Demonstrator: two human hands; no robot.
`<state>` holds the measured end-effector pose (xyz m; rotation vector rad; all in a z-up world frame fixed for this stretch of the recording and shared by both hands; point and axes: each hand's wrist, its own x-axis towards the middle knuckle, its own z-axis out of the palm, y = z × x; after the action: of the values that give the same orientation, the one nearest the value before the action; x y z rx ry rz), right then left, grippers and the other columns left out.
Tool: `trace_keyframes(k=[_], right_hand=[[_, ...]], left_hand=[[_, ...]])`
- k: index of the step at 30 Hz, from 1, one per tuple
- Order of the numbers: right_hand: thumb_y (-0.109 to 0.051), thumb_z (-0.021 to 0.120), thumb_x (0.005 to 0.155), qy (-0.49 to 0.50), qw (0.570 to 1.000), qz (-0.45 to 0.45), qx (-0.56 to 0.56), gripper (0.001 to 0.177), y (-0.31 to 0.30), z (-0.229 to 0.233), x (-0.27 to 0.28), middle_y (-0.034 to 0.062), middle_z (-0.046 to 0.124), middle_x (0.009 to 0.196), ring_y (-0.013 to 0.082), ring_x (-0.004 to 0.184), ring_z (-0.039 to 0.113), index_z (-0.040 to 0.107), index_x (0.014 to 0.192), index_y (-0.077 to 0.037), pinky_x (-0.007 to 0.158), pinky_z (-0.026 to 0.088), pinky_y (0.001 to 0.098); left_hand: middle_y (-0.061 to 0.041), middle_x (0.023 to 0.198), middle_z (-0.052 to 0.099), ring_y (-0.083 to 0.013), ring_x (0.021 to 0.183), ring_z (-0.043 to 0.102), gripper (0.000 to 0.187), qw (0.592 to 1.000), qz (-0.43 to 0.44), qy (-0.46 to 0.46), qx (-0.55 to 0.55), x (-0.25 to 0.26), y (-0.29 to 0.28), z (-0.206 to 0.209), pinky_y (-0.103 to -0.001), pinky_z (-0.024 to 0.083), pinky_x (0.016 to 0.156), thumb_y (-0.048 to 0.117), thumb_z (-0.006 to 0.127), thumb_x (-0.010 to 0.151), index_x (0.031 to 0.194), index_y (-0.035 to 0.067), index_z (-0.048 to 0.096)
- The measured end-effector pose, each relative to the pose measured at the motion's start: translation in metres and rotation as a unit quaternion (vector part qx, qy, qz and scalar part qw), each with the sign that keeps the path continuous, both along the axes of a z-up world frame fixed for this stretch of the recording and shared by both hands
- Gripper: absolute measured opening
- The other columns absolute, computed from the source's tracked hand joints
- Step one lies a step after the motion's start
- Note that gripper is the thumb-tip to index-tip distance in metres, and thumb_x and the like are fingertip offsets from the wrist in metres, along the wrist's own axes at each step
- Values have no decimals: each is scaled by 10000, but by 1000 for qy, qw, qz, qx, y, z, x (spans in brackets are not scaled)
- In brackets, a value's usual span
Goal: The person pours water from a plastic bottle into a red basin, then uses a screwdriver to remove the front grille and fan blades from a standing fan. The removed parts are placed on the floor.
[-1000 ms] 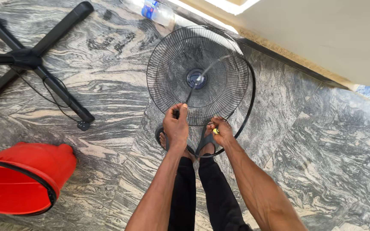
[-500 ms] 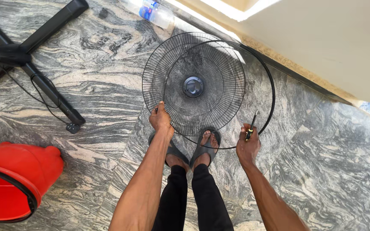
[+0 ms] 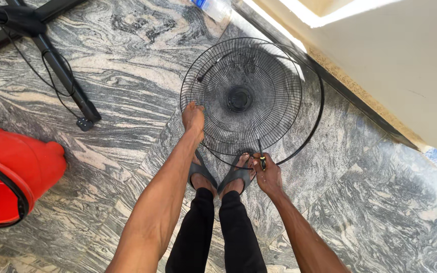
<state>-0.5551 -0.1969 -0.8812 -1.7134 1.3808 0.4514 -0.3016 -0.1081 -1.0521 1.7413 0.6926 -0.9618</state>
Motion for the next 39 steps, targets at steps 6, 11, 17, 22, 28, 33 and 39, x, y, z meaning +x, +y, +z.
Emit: trace_keyframes(k=[6,11,17,22,28,33,39], right_hand=[[-315,611,998,-16,995,52,87,278,6,9,-9,102,743,797,197,737,726,627,1198,-123,684,549,393],[-191,580,942,6,990,24,139,246,12,60,-13,86,746,768,212,624,693,665,1165,-132,629,555,378],[-225,633,925,-9,990,92,103,235,5,135,-5,83,748,689,151,645,719,684,1125,-112,651,538,337],[-234,674,907,-53,991,43,117,226,5,205,25,80,707,699,152,638,658,703,1039,-53,599,507,320],[-147,655,843,-73,985,61,146,224,22,322,80,68,725,728,158,611,652,710,1044,-64,582,512,303],[-111,652,894,-77,977,125,154,297,48,437,139,63,754,838,132,714,678,674,1190,-120,668,544,310],[-130,637,966,-161,963,186,106,266,79,554,220,68,774,930,131,753,692,620,1229,-94,723,574,313]], left_hand=[[-141,1619,378,-243,1502,362,611,996,-51,-14,-72,-42,63,32,-341,274,1213,78,637,978,1524,15,370],[-114,1638,191,-248,1403,255,713,997,-75,-12,35,-103,116,116,-379,485,990,220,683,1007,1594,108,295],[-7,1101,721,-98,825,673,400,985,-37,163,-34,-116,152,235,-247,516,663,165,624,981,1370,75,591],[-28,1108,727,-113,852,676,410,989,-35,131,-58,-72,142,315,-276,530,708,183,653,968,1362,75,620],[-18,1146,715,-92,907,694,437,993,8,40,-115,-2,144,440,-256,544,736,221,656,967,1383,98,602],[-52,1185,709,-117,928,712,433,976,118,-23,-182,23,181,552,-282,594,783,207,641,975,1389,96,583],[-80,1187,722,-142,971,729,418,953,179,-116,-215,42,237,653,-291,605,788,224,611,989,1383,86,598]])
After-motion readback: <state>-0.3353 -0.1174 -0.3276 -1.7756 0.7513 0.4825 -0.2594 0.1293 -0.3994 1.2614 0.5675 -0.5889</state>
